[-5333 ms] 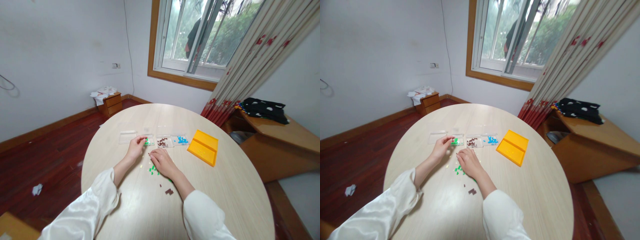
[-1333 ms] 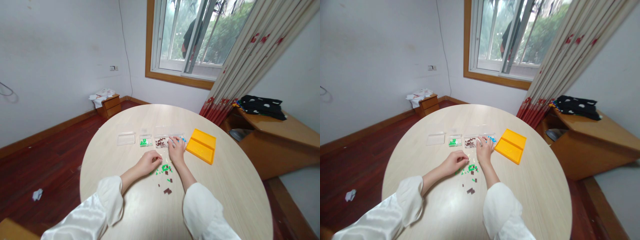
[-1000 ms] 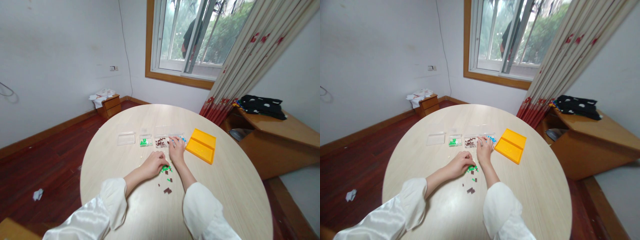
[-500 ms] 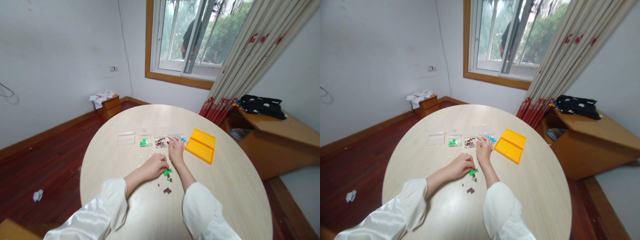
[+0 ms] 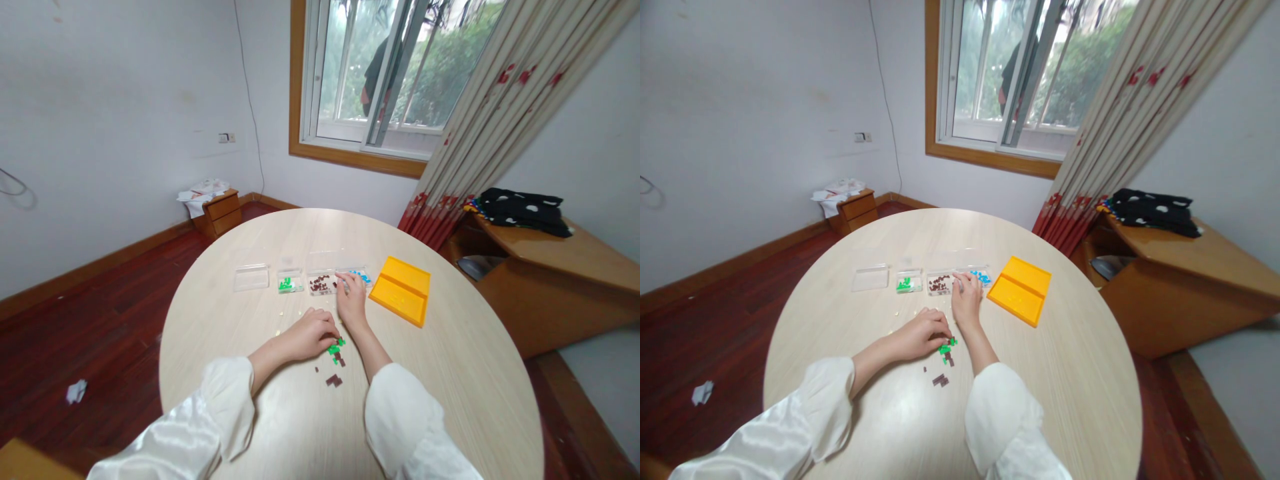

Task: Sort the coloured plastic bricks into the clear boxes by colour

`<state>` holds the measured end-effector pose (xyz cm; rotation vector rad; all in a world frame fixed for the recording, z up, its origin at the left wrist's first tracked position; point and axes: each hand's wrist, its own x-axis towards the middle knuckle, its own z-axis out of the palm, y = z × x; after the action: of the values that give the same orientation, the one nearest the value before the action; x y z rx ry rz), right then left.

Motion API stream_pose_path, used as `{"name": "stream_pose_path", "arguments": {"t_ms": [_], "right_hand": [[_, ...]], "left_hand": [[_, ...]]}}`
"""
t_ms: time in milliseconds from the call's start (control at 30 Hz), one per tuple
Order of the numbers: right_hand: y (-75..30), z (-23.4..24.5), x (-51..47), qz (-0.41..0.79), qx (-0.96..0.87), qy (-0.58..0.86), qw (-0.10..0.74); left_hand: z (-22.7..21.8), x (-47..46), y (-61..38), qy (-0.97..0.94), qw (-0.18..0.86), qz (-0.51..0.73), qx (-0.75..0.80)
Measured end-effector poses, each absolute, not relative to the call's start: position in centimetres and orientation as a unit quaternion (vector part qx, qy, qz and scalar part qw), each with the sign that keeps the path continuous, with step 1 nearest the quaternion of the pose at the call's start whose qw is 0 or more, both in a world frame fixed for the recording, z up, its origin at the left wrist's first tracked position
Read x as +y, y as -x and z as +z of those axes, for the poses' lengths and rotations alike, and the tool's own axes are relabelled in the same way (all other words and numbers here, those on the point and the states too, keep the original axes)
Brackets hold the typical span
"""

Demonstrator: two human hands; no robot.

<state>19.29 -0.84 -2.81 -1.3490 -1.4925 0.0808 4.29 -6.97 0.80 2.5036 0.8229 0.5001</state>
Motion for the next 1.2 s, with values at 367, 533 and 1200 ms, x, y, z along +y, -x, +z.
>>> {"name": "stream_pose_path", "arguments": {"t_ms": [367, 533, 1200], "right_hand": [[-19.3, -3.0, -0.7, 0.038, -0.633, 0.558, 0.535], [-19.3, -2.9, -0.7, 0.043, -0.633, 0.555, 0.538], [-19.1, -2.5, -1.1, 0.060, -0.635, 0.541, 0.549]], "left_hand": [[1.2, -7.4, -4.5, -0.912, 0.227, 0.186, 0.287], [1.3, -7.6, -4.6, -0.908, 0.244, 0.176, 0.292], [2.0, -6.7, -2.8, -0.894, 0.232, 0.175, 0.340]]}}
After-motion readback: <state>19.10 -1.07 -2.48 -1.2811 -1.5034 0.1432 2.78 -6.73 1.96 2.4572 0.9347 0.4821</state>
